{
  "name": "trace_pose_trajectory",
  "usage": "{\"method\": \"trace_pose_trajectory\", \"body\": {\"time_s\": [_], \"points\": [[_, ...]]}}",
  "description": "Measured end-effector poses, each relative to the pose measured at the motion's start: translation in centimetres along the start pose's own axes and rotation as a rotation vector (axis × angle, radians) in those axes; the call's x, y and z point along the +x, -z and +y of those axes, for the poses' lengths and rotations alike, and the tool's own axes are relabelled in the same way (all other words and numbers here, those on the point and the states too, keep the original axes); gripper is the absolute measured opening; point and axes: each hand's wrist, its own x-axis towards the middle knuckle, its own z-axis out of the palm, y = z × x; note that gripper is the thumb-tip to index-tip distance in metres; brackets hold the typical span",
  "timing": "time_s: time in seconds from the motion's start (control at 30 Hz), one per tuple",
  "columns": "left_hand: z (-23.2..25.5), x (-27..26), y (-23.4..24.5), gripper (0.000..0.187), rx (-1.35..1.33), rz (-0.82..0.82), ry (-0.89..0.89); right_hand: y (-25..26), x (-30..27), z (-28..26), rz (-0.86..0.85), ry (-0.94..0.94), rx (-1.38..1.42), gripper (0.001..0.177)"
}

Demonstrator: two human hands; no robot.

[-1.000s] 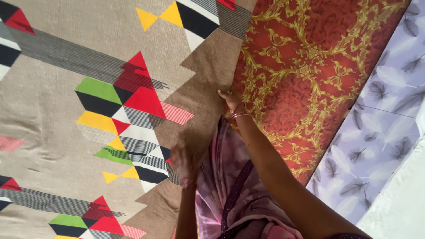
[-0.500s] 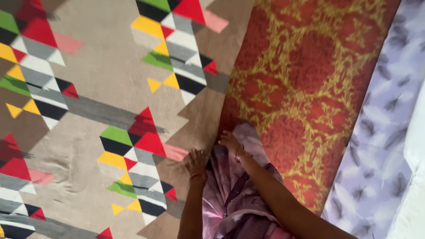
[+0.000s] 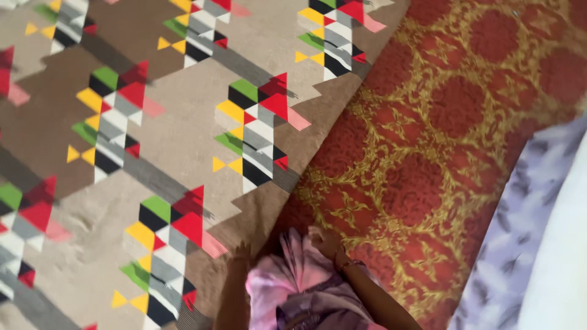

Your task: The person folds a large patterned textile on a bed by hand. They repeatedly lift, fold, and smooth the fabric, working from one side to the other to create a compact stack.

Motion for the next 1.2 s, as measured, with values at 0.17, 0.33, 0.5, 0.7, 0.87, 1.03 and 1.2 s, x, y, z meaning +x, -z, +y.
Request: {"method": "trace_pose_trajectory", "body": {"time_s": [0.17, 0.33, 0.5, 0.7, 0.87, 1.03, 1.2], "points": [[7.1, 2.2, 3.5, 0.088, -0.190, 0.234, 0.057, 6.6, 1.4, -3.8, 0.038, 0.240, -0.378, 0.073], [13.0, 3.6, 6.6, 0.087, -0.264, 0.535, -0.011, 12.4, 3.8, -9.1, 0.201, 0.497, -0.686, 0.075], [16.9, 6.2, 9.8, 0.088, -0.287, 0.733, -0.157, 16.6, 7.6, -13.5, 0.264, 0.590, -0.749, 0.073], [17.6, 10.9, 14.1, 0.082, -0.236, 0.798, -0.272, 19.1, 12.2, -14.9, 0.299, 0.587, -0.812, 0.069], [17.7, 13.5, 19.0, 0.083, -0.076, 0.657, -0.318, 22.3, 14.4, -16.1, 0.243, 0.375, -0.818, 0.072], [21.0, 16.5, 26.1, 0.077, 0.034, 0.734, -0.491, 25.5, 15.5, -16.9, 0.327, 0.231, -0.803, 0.073], [27.8, 19.9, 32.1, 0.080, -0.010, 0.755, -0.568, 29.3, 16.5, -15.2, 0.418, 0.203, -0.847, 0.072]]}}
